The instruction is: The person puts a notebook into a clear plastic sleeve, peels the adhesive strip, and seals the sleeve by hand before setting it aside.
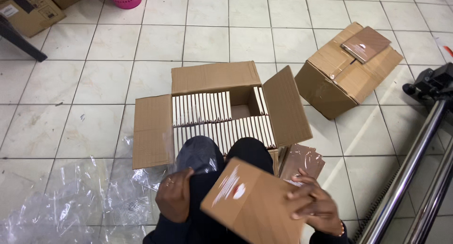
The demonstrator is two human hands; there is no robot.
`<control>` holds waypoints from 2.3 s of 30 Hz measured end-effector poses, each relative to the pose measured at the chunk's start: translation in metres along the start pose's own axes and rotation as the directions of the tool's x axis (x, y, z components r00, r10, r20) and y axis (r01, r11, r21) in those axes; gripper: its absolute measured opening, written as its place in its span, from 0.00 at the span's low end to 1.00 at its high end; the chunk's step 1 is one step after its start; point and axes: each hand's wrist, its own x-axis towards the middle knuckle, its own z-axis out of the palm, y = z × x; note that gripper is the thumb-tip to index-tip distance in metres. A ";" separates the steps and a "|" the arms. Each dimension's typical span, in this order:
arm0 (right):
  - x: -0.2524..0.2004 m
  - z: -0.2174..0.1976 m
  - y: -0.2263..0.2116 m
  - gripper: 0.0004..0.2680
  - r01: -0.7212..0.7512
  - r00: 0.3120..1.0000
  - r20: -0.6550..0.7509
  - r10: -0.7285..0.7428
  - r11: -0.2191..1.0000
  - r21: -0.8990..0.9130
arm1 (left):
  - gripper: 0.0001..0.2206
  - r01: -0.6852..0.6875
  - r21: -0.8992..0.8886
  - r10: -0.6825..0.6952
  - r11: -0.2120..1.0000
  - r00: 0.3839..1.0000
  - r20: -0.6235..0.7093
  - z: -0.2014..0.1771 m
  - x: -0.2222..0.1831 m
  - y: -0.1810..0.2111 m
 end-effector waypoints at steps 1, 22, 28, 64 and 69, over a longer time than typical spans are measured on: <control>-0.004 0.006 -0.004 0.06 -0.107 0.992 0.039 0.116 0.978 -0.181 | 0.04 0.024 0.096 -0.022 0.995 0.999 -0.026 0.004 -0.005 -0.008; -0.025 0.042 -0.038 0.26 -0.900 0.162 0.047 0.986 0.129 0.416 | 0.08 0.027 0.004 -0.028 1.000 0.999 0.028 0.017 -0.014 0.026; -0.019 0.048 -0.030 0.27 -0.859 0.137 -0.026 0.990 0.131 0.495 | 0.08 -0.090 0.019 0.089 0.996 0.994 0.058 0.006 -0.008 0.041; -0.029 0.107 -0.017 0.25 -0.433 -0.119 -0.322 0.939 0.243 0.868 | 0.07 -0.137 -0.224 0.139 0.965 0.990 -0.007 -0.026 -0.010 0.056; -0.022 0.109 -0.018 0.26 -0.434 -0.147 -0.314 0.938 0.224 0.873 | 0.07 -0.112 -0.264 0.121 0.958 0.992 0.019 -0.020 -0.012 0.053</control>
